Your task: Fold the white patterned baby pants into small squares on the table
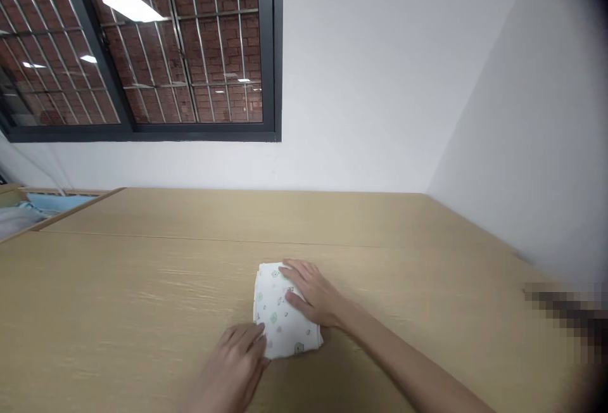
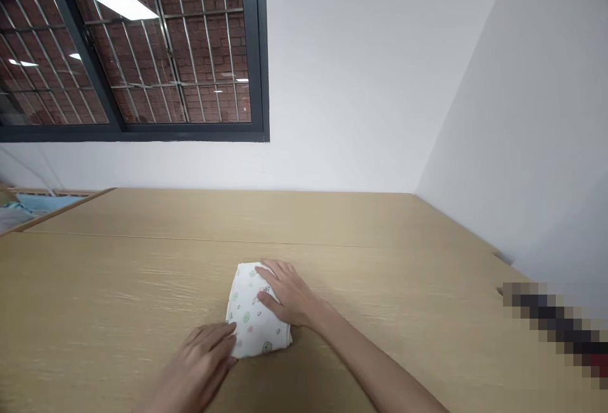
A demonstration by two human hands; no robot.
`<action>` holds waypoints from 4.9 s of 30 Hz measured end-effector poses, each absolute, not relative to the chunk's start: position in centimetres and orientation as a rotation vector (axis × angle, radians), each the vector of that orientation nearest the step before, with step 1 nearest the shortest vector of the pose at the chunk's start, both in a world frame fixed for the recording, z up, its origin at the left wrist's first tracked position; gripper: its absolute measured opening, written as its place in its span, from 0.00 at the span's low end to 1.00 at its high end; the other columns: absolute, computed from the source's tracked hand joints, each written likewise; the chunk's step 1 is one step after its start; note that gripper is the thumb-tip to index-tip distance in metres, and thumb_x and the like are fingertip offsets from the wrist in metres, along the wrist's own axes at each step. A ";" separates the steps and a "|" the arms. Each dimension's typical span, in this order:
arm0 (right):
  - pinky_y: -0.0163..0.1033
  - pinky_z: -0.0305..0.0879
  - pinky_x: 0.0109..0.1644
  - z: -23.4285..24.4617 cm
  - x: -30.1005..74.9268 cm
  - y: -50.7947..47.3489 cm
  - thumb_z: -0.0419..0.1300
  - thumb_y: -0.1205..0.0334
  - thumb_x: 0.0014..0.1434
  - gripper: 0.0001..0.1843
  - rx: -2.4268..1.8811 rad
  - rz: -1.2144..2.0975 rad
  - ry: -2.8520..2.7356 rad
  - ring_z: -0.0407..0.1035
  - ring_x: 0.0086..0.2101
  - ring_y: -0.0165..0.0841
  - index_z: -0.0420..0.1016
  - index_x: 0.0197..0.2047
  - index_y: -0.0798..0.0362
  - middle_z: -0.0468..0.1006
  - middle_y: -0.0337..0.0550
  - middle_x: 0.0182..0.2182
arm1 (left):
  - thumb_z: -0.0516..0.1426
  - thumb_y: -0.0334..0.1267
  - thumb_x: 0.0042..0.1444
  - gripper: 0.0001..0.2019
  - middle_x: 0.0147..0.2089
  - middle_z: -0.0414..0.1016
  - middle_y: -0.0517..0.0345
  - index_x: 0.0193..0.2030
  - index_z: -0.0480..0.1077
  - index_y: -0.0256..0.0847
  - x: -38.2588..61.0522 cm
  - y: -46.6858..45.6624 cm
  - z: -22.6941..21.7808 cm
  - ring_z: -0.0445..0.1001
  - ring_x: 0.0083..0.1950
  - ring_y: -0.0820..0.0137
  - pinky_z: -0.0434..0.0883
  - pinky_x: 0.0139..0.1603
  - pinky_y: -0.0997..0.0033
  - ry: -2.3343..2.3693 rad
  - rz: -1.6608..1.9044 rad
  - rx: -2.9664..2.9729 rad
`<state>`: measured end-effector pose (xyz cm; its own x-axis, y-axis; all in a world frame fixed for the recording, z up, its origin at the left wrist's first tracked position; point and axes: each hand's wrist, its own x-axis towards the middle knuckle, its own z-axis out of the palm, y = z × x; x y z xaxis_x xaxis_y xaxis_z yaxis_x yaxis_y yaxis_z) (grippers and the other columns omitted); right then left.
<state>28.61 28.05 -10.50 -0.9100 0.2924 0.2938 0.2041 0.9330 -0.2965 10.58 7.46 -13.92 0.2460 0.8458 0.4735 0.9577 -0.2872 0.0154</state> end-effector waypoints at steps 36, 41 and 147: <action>0.42 0.67 0.45 -12.3 25.0 30.4 0.50 0.57 0.69 0.11 -0.975 0.762 -2.143 0.74 0.42 0.40 0.70 0.43 0.52 0.80 0.48 0.40 | 0.52 0.36 0.62 0.14 0.43 0.77 0.53 0.54 0.64 0.40 5.6 18.9 -11.0 0.75 0.41 0.66 0.65 0.40 0.70 -2.536 -1.113 -1.996; 0.45 0.67 0.47 -13.9 24.5 31.1 0.55 0.59 0.64 0.06 -1.042 0.716 -2.103 0.74 0.42 0.42 0.68 0.43 0.51 0.79 0.49 0.40 | 0.53 0.33 0.62 0.12 0.45 0.78 0.47 0.52 0.65 0.39 6.9 19.1 -11.6 0.76 0.44 0.60 0.65 0.42 0.66 -2.568 -0.828 -1.910; 0.44 0.59 0.70 -8.7 25.5 24.7 0.49 0.57 0.73 0.22 0.023 0.588 -2.717 0.66 0.63 0.38 0.67 0.67 0.43 0.73 0.38 0.62 | 0.53 0.42 0.64 0.29 0.69 0.64 0.40 0.71 0.58 0.42 14.4 14.0 -15.8 0.61 0.71 0.44 0.66 0.66 0.34 -1.883 -0.796 -2.411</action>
<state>25.47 24.71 -8.65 -0.9350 0.0593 0.3496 -0.0905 0.9133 -0.3971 14.42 13.97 -15.75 0.1637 0.9134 0.3728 0.9037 -0.2904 0.3147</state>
